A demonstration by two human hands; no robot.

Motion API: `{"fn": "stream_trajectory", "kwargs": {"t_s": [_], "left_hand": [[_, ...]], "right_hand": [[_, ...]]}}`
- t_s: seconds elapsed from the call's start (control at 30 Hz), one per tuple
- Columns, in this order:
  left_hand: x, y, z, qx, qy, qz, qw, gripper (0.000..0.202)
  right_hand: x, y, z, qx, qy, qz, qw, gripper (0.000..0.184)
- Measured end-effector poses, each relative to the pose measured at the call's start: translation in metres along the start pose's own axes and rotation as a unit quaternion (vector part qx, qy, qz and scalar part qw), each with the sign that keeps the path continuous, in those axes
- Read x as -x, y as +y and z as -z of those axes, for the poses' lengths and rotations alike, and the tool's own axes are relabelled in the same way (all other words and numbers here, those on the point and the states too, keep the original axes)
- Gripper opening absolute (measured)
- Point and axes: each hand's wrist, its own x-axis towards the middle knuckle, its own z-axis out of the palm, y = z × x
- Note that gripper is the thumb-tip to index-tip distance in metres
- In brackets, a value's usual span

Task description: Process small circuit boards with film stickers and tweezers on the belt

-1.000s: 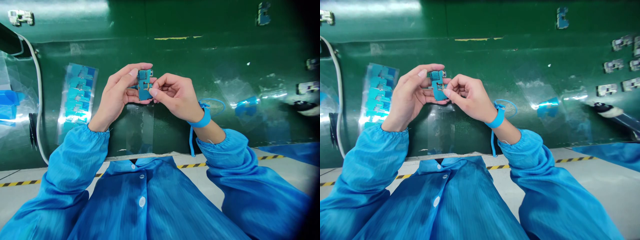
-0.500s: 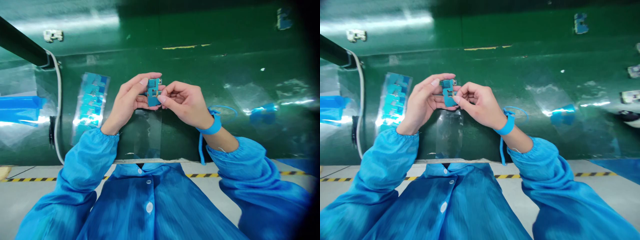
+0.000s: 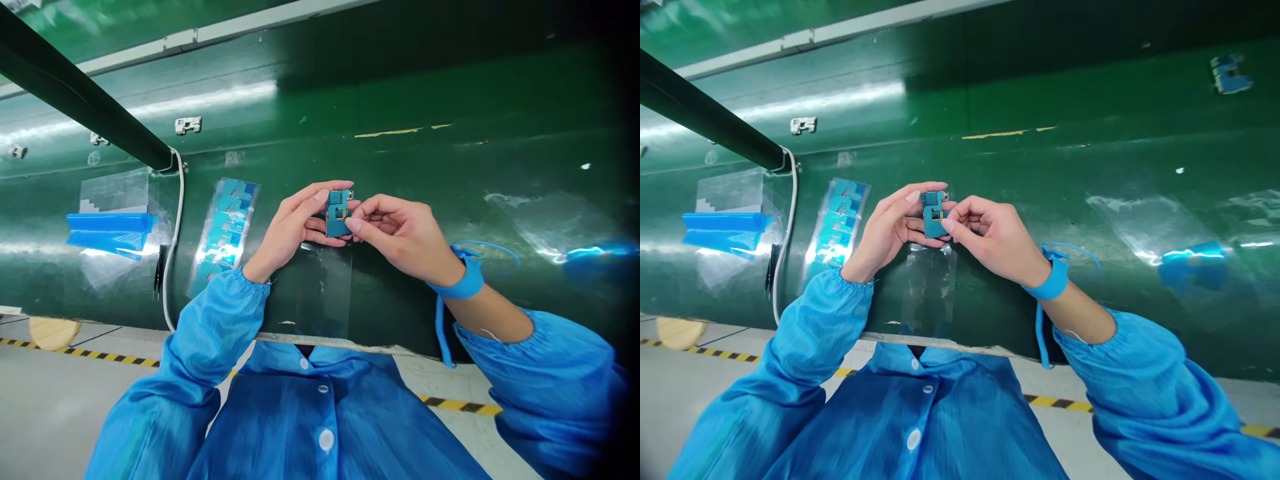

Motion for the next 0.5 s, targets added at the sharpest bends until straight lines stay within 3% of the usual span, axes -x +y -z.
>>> {"fn": "stream_trajectory", "kwargs": {"t_s": [0.5], "left_hand": [[0.0002,0.0029,-0.0035,-0.016,0.018,-0.005,1.0,0.049]], "right_hand": [[0.0011,-0.0045,-0.0001,-0.045,-0.01,-0.008,0.999,0.038]]}}
